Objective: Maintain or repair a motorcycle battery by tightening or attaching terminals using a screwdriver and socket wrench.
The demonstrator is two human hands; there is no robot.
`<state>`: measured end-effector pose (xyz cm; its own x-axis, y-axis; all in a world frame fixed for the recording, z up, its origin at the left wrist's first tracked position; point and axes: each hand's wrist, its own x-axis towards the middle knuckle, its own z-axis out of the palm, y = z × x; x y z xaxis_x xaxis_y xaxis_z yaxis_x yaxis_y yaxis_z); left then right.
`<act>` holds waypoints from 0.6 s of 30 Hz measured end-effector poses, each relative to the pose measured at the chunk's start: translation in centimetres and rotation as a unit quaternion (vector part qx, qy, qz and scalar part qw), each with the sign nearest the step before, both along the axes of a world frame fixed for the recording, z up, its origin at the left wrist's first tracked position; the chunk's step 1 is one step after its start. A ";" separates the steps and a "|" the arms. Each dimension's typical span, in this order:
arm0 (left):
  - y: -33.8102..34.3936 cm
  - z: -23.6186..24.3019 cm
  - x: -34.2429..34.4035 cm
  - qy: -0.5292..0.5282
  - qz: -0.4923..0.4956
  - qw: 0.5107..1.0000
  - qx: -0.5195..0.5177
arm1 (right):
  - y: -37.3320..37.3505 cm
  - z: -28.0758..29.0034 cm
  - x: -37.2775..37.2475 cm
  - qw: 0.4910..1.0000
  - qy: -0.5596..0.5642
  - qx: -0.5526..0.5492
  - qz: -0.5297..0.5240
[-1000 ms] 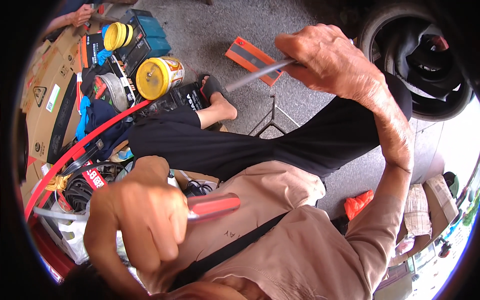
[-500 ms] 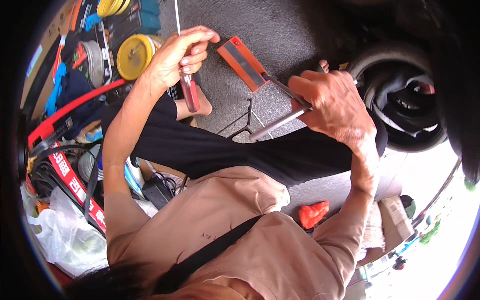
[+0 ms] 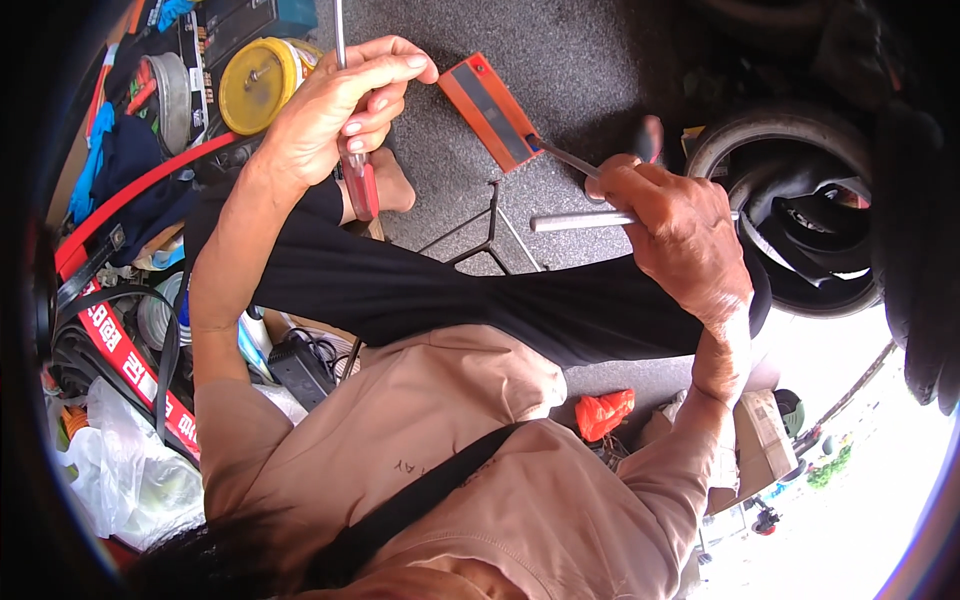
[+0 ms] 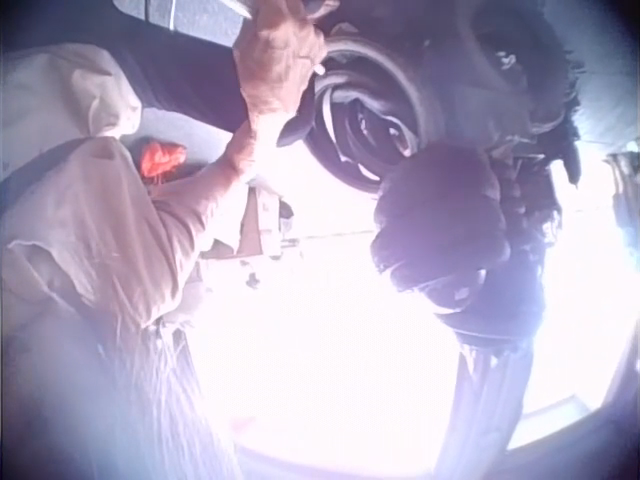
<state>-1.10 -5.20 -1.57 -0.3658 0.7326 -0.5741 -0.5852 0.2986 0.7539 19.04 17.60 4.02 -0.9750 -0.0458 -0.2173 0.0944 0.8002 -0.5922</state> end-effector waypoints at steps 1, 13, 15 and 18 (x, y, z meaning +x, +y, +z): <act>0.0 0.0 0.0 0.005 -0.001 1.000 0.000 | -0.1 0.4 -0.1 1.000 -0.016 0.023 0.013; 0.5 -0.4 0.3 0.007 -0.014 1.000 -0.009 | -1.0 2.8 -1.2 0.994 -0.017 0.044 0.097; 0.4 -0.5 0.4 0.010 -0.012 1.000 -0.007 | -0.8 2.7 -1.2 0.996 0.009 0.030 0.090; 0.1 -0.3 0.4 0.015 -0.009 1.000 -0.006 | -0.3 2.2 -1.2 0.996 -0.061 -0.017 0.062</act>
